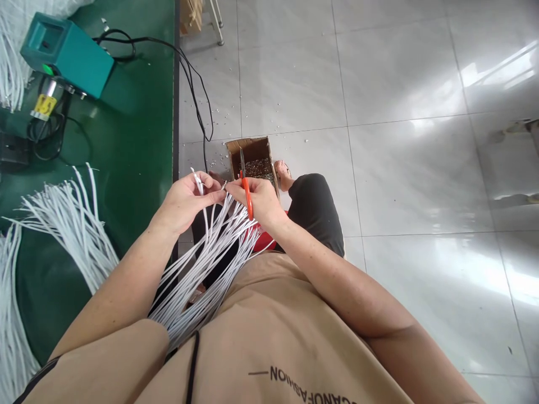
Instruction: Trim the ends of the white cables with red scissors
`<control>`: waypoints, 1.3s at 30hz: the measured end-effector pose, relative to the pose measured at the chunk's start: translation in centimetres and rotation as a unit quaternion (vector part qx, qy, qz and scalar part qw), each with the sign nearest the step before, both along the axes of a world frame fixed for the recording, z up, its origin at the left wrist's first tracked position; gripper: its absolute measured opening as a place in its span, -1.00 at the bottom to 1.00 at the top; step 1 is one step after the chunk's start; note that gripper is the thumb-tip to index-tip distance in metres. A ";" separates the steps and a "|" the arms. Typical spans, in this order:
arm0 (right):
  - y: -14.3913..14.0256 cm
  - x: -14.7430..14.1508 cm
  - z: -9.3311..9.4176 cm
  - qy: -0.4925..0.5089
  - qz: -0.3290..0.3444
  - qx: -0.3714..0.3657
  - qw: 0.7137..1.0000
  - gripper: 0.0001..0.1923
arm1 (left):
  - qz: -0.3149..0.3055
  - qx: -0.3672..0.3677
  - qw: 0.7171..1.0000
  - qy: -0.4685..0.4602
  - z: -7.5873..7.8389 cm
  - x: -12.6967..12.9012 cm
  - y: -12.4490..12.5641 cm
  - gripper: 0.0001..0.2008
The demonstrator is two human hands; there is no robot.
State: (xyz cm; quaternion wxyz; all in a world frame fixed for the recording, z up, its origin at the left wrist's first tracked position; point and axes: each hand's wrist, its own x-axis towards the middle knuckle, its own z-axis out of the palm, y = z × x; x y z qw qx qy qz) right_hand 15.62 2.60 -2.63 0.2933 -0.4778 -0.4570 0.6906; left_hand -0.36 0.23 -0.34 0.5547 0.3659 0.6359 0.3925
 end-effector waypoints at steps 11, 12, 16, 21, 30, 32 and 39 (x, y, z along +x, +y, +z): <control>0.5 1.8 -0.1 -0.301 0.109 0.190 0.928 -0.66 | 0.000 -0.009 0.997 0.080 0.0 0.1 -0.2 -0.71; 0.4 1.8 -0.3 -0.344 0.122 0.231 0.902 -0.69 | 0.002 -0.010 0.996 0.083 0.0 0.1 -0.2 -0.72; 0.2 1.7 -0.6 -0.396 0.158 0.295 0.855 -0.74 | 0.003 -0.011 0.994 0.105 -0.2 0.1 -0.2 -0.72; 0.2 1.6 0.2 -0.409 0.190 0.303 0.840 -0.69 | -0.006 0.013 0.993 0.114 -0.4 0.1 -0.3 -0.75; 0.1 1.6 0.0 -0.393 0.203 0.286 0.850 -0.69 | -0.020 0.023 0.990 0.137 -0.4 0.2 -0.4 -0.77; -0.1 1.6 0.0 -0.395 0.196 0.290 0.849 -0.69 | -0.026 0.027 0.989 0.146 -0.5 0.1 -0.5 -0.76; -0.5 1.4 -0.1 -0.424 0.190 0.331 0.821 -0.68 | -0.027 0.019 0.989 0.145 -0.4 0.1 -0.6 -0.77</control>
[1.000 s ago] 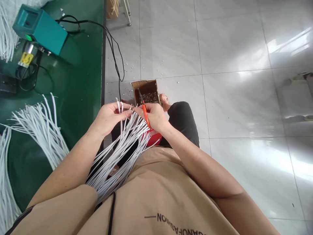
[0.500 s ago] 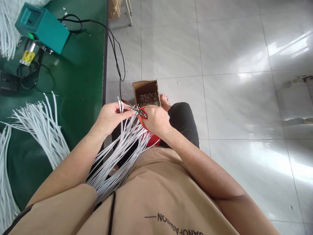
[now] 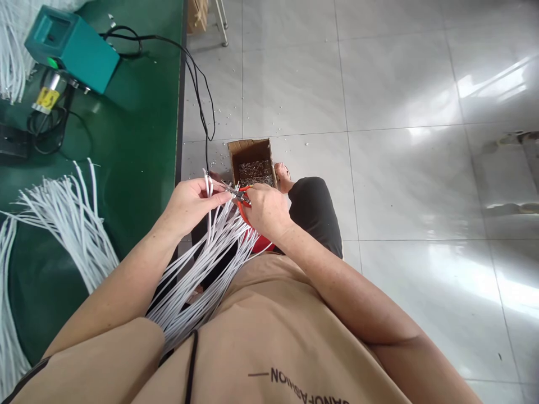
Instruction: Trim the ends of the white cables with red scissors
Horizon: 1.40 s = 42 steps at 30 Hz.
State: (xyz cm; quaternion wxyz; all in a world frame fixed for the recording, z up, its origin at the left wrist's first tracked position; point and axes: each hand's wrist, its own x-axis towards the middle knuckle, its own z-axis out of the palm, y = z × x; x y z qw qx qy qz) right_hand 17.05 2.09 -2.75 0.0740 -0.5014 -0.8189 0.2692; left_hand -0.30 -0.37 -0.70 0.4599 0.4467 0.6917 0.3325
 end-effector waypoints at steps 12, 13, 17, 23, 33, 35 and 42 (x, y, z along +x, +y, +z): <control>0.9 0.4 -0.3 0.282 -0.143 -0.186 0.930 -0.76 | 0.031 0.007 0.999 0.044 0.4 0.2 -0.1 -0.78; 0.9 0.2 0.0 0.340 -0.166 -0.223 0.898 -0.76 | 0.029 0.006 0.999 0.045 0.4 0.3 -0.1 -0.78; 0.9 -0.7 0.7 0.462 -0.205 -0.324 0.800 -0.79 | 0.013 0.009 0.998 0.069 0.6 0.5 -0.1 -0.76; 0.7 -1.2 0.8 0.492 -0.241 -0.367 0.752 -0.92 | 0.006 0.015 0.995 0.094 1.0 0.9 -0.2 -0.76; 0.1 -2.2 0.5 0.520 -0.271 -0.402 0.704 -0.87 | 0.022 0.106 0.984 0.139 1.0 1.9 -0.6 -0.81; -0.1 -2.4 0.2 0.512 -0.302 -0.393 0.702 -0.85 | -0.005 0.127 0.972 0.196 1.4 2.2 -0.8 -0.83; 0.1 -2.1 -0.7 0.471 -0.287 -0.393 0.736 -0.68 | 0.012 0.051 0.997 -0.048 0.3 1.1 0.2 -0.78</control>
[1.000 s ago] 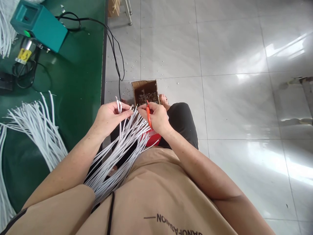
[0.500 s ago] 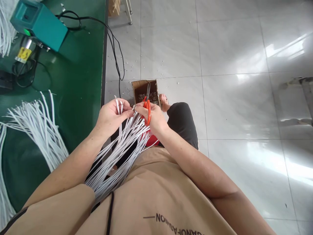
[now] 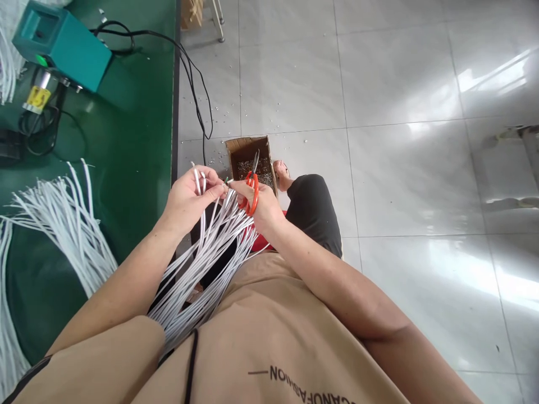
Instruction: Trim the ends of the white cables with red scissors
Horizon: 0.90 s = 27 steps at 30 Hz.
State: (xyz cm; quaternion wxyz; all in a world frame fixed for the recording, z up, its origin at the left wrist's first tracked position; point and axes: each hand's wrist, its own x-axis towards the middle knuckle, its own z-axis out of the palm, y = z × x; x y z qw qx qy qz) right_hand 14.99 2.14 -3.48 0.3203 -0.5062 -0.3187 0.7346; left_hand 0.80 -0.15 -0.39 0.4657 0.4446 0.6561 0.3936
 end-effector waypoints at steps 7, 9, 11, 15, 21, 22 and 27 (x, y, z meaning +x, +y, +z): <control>0.4 1.0 0.4 -0.151 0.100 0.152 0.972 -0.74 | 0.006 -0.048 0.994 -0.103 0.1 -0.3 0.3 -0.70; 0.3 1.5 0.1 -0.284 0.148 0.259 0.911 -0.74 | 0.010 -0.064 0.989 -0.130 0.1 -0.5 0.3 -0.73; 0.2 2.0 -0.2 -0.391 0.188 0.370 0.822 -0.77 | 0.015 -0.079 0.984 -0.162 0.1 -0.7 0.4 -0.73; 0.4 2.6 -0.9 -0.478 0.236 0.464 0.708 -0.74 | 0.020 -0.102 0.972 -0.211 0.1 -1.0 0.5 -0.72; 1.0 2.8 -1.1 -0.504 0.240 0.502 0.661 -0.65 | 0.012 -0.127 0.965 -0.230 0.0 -1.2 0.4 -0.72; 1.1 2.8 -1.2 -0.505 0.241 0.505 0.657 -0.65 | 0.012 -0.129 0.964 -0.234 0.0 -1.2 0.4 -0.72; 1.2 3.0 -1.3 -0.481 0.247 0.470 0.698 -0.67 | 0.011 -0.134 0.961 -0.240 -0.2 -1.2 0.5 -0.73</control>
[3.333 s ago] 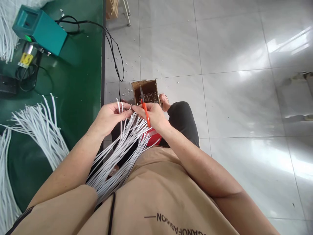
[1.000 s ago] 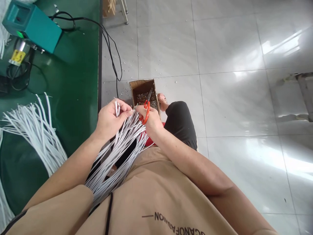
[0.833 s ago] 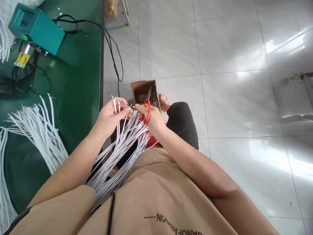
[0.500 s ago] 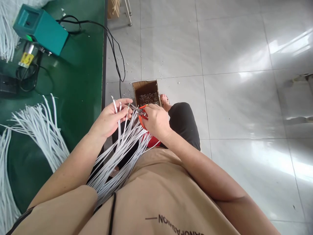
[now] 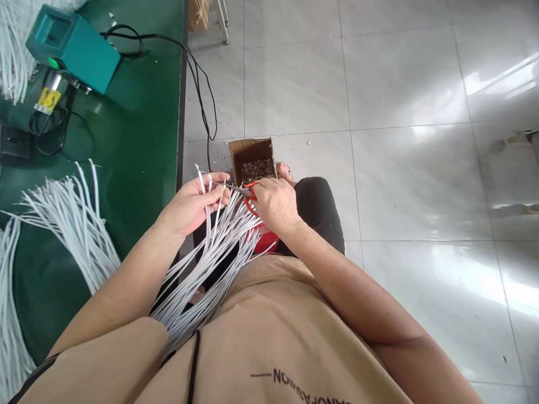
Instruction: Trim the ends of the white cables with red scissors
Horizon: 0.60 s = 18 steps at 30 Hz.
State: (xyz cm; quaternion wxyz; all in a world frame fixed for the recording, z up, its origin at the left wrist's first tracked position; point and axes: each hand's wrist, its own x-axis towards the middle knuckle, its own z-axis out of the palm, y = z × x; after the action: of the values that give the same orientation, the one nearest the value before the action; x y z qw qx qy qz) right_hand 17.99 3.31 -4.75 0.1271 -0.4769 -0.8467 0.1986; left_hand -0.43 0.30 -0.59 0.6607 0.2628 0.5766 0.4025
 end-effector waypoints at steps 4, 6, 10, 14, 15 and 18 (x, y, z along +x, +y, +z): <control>0.4 -0.3 1.1 0.145 -0.084 -0.083 0.982 -0.71 | 0.006 0.008 0.999 0.031 0.5 0.2 -0.1 -0.65; 0.7 -0.6 2.1 0.232 -0.115 -0.093 0.961 -0.72 | -0.005 0.018 1.000 0.024 0.8 0.4 -0.1 -0.57; 1.2 -1.5 3.7 0.324 -0.114 -0.180 0.922 -0.73 | -0.033 0.024 0.999 -0.006 1.4 0.8 -0.2 -0.50; 1.0 -2.3 3.9 0.332 -0.108 -0.284 0.893 -0.76 | -0.039 0.020 0.999 -0.016 1.3 1.1 -0.2 -0.48; 0.9 -2.4 3.8 0.334 -0.117 -0.305 0.884 -0.76 | -0.033 0.019 0.999 -0.004 1.2 1.0 -0.2 -0.50; 0.5 -2.6 3.5 0.367 -0.158 -0.373 0.838 -0.70 | -0.013 0.029 0.997 0.075 0.8 0.6 -0.1 -0.58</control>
State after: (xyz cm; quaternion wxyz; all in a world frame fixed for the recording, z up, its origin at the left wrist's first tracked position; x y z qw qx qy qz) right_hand 15.43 3.83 -1.20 0.2702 -0.5075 -0.5135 0.6370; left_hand 0.17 0.16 0.25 0.6132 0.3185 0.6089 0.3896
